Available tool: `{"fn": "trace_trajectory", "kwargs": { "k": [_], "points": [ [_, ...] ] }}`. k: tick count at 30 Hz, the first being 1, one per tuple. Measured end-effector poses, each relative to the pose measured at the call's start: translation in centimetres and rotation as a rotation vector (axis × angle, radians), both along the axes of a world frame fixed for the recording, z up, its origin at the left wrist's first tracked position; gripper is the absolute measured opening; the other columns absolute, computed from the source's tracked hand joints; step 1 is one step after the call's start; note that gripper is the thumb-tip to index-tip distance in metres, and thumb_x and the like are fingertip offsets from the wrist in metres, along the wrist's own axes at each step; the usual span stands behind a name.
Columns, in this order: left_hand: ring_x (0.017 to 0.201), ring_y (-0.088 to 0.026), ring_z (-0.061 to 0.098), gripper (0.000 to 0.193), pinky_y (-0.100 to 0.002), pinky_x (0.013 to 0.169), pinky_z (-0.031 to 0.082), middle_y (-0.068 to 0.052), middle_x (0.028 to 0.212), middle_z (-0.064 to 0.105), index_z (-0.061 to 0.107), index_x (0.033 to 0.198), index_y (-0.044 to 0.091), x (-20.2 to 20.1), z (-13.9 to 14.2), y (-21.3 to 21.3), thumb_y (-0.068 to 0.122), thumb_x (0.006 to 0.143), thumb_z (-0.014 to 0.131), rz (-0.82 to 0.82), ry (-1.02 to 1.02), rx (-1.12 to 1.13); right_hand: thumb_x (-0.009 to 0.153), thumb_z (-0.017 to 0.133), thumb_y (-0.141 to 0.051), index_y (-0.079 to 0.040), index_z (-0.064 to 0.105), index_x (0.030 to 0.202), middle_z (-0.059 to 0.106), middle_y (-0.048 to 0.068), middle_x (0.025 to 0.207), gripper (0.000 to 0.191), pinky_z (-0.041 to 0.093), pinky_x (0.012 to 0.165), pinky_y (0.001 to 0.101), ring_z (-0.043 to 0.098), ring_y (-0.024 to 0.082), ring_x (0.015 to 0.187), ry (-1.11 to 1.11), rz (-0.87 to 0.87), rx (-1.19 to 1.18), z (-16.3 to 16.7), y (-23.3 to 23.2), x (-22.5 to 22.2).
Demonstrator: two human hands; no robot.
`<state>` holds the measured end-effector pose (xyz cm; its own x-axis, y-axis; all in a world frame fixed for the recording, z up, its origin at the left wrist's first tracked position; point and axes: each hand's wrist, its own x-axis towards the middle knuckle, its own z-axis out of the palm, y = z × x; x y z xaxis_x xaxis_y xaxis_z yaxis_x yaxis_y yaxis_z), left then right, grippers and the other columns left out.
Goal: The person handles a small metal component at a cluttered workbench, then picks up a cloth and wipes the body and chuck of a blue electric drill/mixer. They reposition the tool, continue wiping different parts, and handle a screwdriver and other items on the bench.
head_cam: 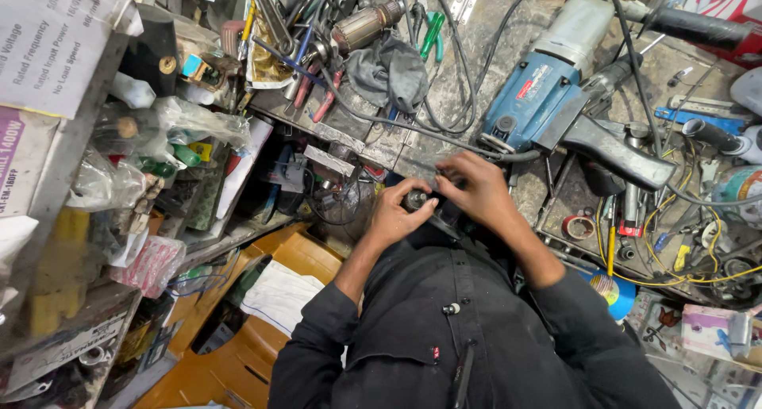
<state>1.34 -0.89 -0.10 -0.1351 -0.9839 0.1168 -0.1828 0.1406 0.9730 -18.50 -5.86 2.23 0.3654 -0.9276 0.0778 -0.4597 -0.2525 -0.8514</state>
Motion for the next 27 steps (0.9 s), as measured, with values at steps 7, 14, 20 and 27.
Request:
{"fn": "trace_trajectory", "kwargs": {
  "k": [7,14,20,27],
  "points": [
    [0.075,-0.029,0.073,0.032,-0.038,0.065,0.054,-0.010,0.084,0.071,0.069,0.106,0.011,-1.6,0.8,-0.7,0.023,0.078,0.078,-0.111,-0.243,0.073,0.084,0.079,-0.004,-0.002,0.070,0.111,0.069,0.012,0.113,0.029,0.059,0.079,0.0335,0.073,0.026,0.098,-0.082,0.126,-0.127,4.2,3.3,-1.8],
    [0.083,-0.040,0.069,0.035,-0.048,0.066,0.053,-0.015,0.085,0.070,0.062,0.103,0.011,-3.0,1.2,-0.8,0.026,0.076,0.079,-0.174,-0.412,-0.019,0.089,0.075,-0.002,-0.003,0.071,0.113,0.070,0.012,0.114,0.024,0.060,0.078,0.0330,0.074,0.026,0.100,-0.068,0.119,-0.094,4.2,4.1,-3.0],
    [0.078,-0.040,0.069,0.038,-0.052,0.064,0.051,-0.015,0.077,0.069,0.059,0.100,0.010,-4.1,2.4,-0.8,0.032,0.080,0.083,-0.185,-0.568,-0.003,0.088,0.077,-0.004,-0.001,0.071,0.113,0.071,0.013,0.111,0.026,0.059,0.081,0.0343,0.073,0.026,0.101,-0.086,0.067,-0.160,3.7,4.9,-3.8],
    [0.079,-0.037,0.070,0.038,-0.049,0.062,0.051,-0.013,0.083,0.070,0.054,0.106,0.010,-5.6,2.8,-0.7,0.017,0.078,0.079,-0.130,-0.574,-0.176,0.091,0.075,-0.004,0.000,0.071,0.113,0.074,0.011,0.100,0.023,0.061,0.069,0.0286,0.076,0.019,0.085,-0.062,-0.090,-0.013,3.1,5.6,-4.0]
  ]
}}
